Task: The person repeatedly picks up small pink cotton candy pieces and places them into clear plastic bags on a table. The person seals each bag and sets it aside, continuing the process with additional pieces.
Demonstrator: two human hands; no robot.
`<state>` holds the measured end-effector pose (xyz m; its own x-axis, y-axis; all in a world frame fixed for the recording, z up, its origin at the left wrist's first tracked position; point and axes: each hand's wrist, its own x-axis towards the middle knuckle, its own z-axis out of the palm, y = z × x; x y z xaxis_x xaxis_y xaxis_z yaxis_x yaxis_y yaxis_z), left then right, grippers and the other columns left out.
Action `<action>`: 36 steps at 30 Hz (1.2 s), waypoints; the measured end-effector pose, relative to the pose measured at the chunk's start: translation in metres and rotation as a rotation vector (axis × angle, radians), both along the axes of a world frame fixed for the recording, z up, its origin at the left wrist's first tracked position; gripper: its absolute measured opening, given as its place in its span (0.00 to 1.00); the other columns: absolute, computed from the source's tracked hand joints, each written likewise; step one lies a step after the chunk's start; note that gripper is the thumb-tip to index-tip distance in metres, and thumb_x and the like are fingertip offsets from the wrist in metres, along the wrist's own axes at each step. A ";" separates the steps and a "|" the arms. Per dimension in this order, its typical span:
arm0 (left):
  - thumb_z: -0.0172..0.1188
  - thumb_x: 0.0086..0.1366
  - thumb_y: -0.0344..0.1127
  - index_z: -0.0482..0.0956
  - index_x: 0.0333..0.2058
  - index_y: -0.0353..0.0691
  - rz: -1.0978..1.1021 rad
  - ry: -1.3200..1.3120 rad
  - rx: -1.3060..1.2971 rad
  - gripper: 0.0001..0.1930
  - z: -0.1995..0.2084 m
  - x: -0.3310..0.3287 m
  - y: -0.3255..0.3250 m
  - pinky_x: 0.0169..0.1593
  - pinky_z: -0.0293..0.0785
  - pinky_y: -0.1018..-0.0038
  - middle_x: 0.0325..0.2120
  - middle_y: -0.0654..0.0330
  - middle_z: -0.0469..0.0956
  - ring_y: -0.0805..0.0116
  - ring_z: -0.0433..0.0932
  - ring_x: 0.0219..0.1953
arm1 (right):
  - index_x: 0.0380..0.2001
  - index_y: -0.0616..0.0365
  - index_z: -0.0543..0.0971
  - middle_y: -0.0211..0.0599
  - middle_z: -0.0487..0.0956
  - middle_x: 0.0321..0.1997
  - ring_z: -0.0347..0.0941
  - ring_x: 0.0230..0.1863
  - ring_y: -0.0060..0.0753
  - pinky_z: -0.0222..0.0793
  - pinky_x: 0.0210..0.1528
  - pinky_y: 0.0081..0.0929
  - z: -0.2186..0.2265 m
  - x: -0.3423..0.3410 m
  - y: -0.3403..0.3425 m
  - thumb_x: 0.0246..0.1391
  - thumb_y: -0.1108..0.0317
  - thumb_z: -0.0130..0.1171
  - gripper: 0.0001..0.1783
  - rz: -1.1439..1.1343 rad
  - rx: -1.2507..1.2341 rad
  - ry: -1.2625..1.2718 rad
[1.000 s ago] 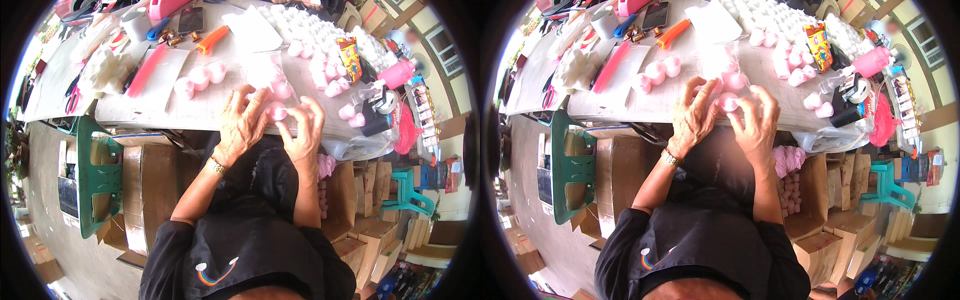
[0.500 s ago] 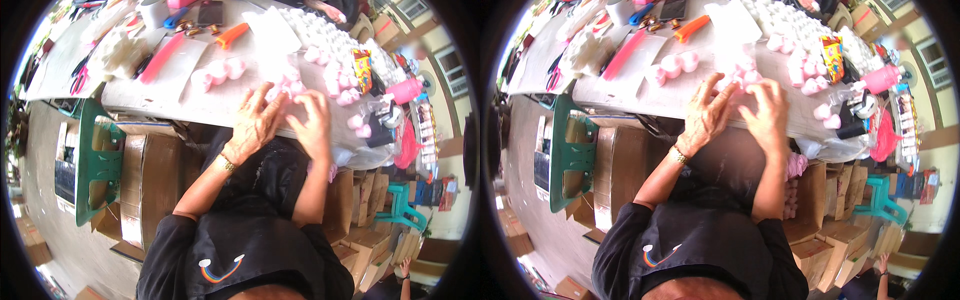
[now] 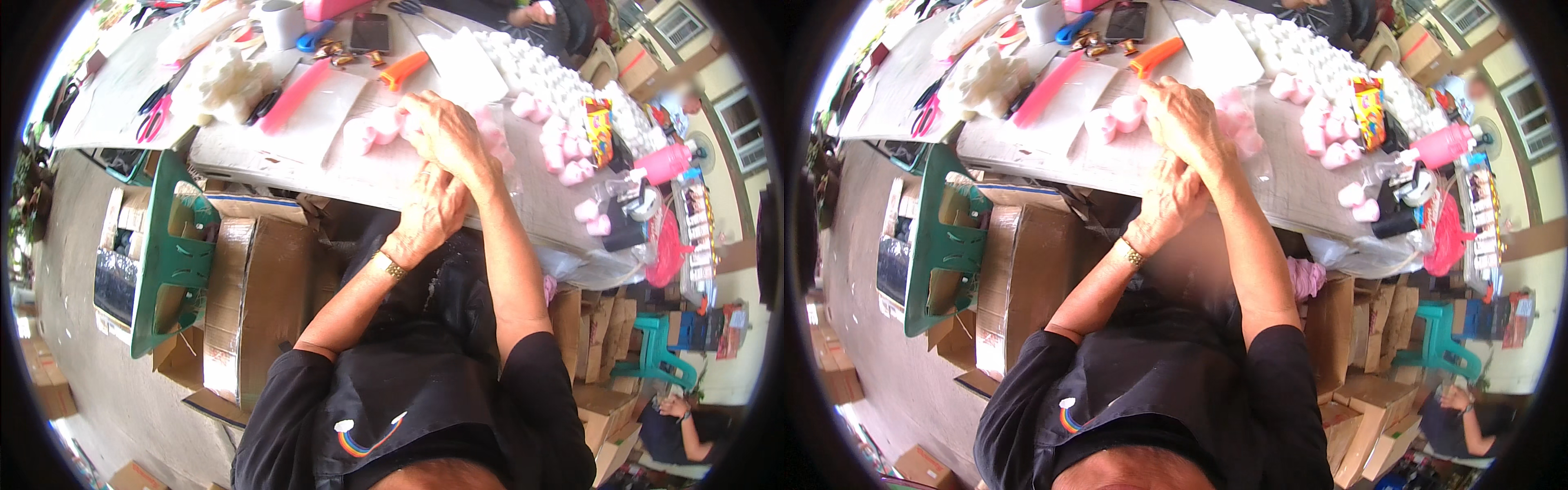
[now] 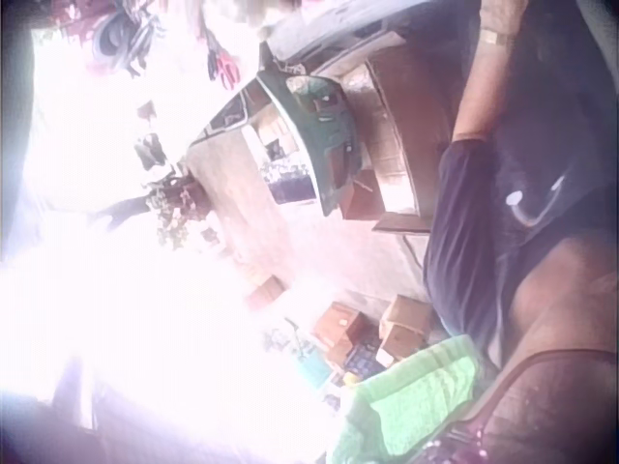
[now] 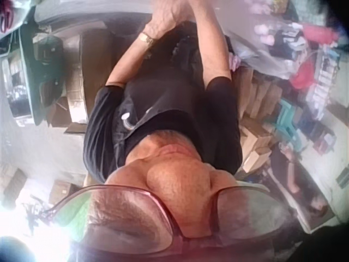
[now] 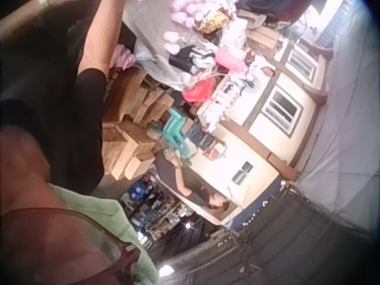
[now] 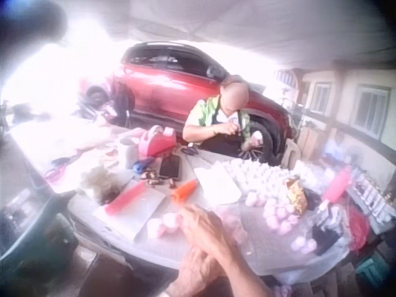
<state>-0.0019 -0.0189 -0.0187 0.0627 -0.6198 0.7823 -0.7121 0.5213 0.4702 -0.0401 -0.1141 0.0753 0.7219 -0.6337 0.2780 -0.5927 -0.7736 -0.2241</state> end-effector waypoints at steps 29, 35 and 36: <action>0.66 0.53 0.33 0.79 0.52 0.48 0.142 -0.174 0.013 0.24 0.035 -0.004 -0.007 0.66 0.51 0.36 0.52 0.53 0.71 0.55 0.73 0.49 | 0.41 0.57 0.77 0.43 0.77 0.49 0.75 0.48 0.48 0.72 0.50 0.43 -0.054 -0.120 0.098 0.44 0.78 0.69 0.19 -0.235 -0.240 -0.524; 0.68 0.52 0.30 0.83 0.48 0.46 0.042 0.021 0.007 0.21 0.035 -0.006 -0.006 0.53 0.73 0.58 0.49 0.53 0.73 0.56 0.74 0.44 | 0.40 0.54 0.78 0.45 0.73 0.56 0.73 0.54 0.48 0.70 0.54 0.42 -0.053 -0.118 0.085 0.43 0.78 0.69 0.18 -0.271 -0.518 -0.420; 0.68 0.52 0.30 0.83 0.48 0.46 0.027 0.034 0.017 0.21 0.034 -0.006 -0.004 0.51 0.74 0.60 0.50 0.53 0.73 0.56 0.74 0.44 | 0.41 0.54 0.76 0.46 0.72 0.58 0.71 0.56 0.50 0.70 0.54 0.42 -0.052 -0.118 0.080 0.41 0.80 0.69 0.21 -0.275 -0.499 -0.439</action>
